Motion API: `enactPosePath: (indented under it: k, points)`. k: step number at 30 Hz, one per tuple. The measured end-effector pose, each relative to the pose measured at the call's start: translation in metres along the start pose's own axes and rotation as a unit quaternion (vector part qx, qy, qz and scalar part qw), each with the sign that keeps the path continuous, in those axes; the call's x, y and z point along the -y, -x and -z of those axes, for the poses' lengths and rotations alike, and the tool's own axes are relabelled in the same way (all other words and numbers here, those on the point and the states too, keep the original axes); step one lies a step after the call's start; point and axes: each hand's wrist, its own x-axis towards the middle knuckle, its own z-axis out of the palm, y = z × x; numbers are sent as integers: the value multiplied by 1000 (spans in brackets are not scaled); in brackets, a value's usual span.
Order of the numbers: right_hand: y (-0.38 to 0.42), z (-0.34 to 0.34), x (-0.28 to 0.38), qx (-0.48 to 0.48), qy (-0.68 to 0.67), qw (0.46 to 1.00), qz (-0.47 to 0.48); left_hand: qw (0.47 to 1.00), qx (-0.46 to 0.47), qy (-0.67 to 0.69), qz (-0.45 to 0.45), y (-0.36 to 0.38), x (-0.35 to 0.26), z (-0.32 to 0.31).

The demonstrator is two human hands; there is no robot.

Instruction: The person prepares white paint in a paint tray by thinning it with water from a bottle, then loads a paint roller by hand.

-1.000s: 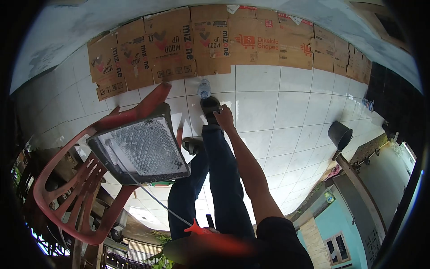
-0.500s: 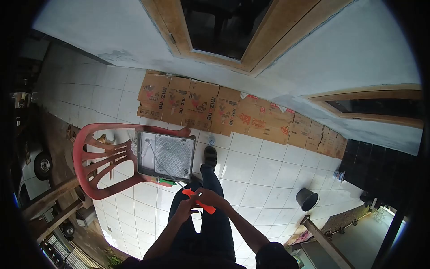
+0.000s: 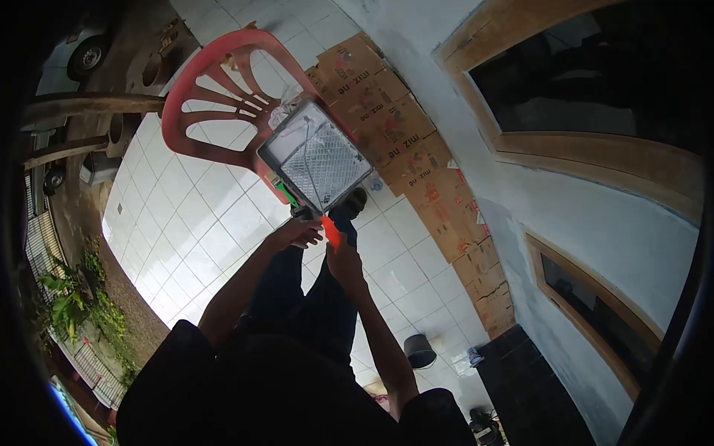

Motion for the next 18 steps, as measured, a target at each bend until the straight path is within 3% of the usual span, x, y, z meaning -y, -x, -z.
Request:
enactPosePath:
  k: [4,8,12,14,18]
  points:
    - [1,9,10,9,59,997,-39,998,-11,-28,-49,2,-5,40]
    - [4,13,5,33,91,993,-69,986,-131,47,-89,-48,31,99]
    - [3,25,6,0,156,988,8,950,-247,167,-92,-93,46,141]
    - [4,28,1,8,223,975,24,936,-300,181,-35,-121,50,161]
    - [-3,30,-5,-2,266,962,57,917,-373,116,-86,-157,53,182]
